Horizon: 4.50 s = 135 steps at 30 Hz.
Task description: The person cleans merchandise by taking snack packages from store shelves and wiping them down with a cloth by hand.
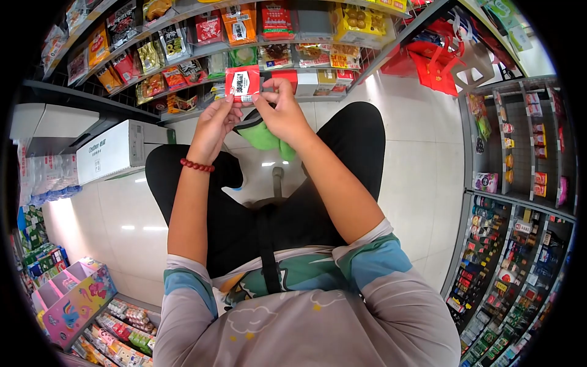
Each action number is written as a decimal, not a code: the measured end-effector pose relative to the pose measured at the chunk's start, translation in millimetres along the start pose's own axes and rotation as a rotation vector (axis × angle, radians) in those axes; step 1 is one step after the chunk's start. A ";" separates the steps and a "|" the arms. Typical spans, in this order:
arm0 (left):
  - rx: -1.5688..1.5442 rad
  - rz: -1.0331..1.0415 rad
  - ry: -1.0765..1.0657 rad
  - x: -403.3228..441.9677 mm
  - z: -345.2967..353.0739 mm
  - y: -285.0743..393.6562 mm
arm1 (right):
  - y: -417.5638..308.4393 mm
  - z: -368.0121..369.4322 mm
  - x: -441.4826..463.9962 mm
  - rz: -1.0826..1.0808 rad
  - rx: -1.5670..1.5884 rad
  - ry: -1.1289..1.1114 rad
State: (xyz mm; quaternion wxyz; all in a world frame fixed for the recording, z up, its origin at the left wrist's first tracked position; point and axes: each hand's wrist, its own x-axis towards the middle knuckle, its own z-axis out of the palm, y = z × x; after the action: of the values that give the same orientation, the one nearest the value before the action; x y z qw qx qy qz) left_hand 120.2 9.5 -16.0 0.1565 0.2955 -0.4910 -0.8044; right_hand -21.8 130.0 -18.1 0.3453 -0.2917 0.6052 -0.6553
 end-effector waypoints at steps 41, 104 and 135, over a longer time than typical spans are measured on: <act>-0.027 0.097 0.001 -2.4 3.5 4.2 | -11.2 4.2 0.3 0.247 0.133 -0.005; -0.066 0.154 0.064 -8.0 6.3 19.2 | -24.8 -0.5 -1.1 0.191 0.130 -0.107; 0.043 0.273 0.075 -2.6 2.8 9.7 | 4.5 3.3 2.6 0.275 0.114 -0.118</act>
State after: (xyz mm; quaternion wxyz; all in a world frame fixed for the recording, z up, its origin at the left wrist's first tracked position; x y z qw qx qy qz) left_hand 120.1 8.3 -5.6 0.2765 0.2592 -0.5373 -0.7534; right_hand -20.3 125.9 -22.4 0.4827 -0.2243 0.5800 -0.6167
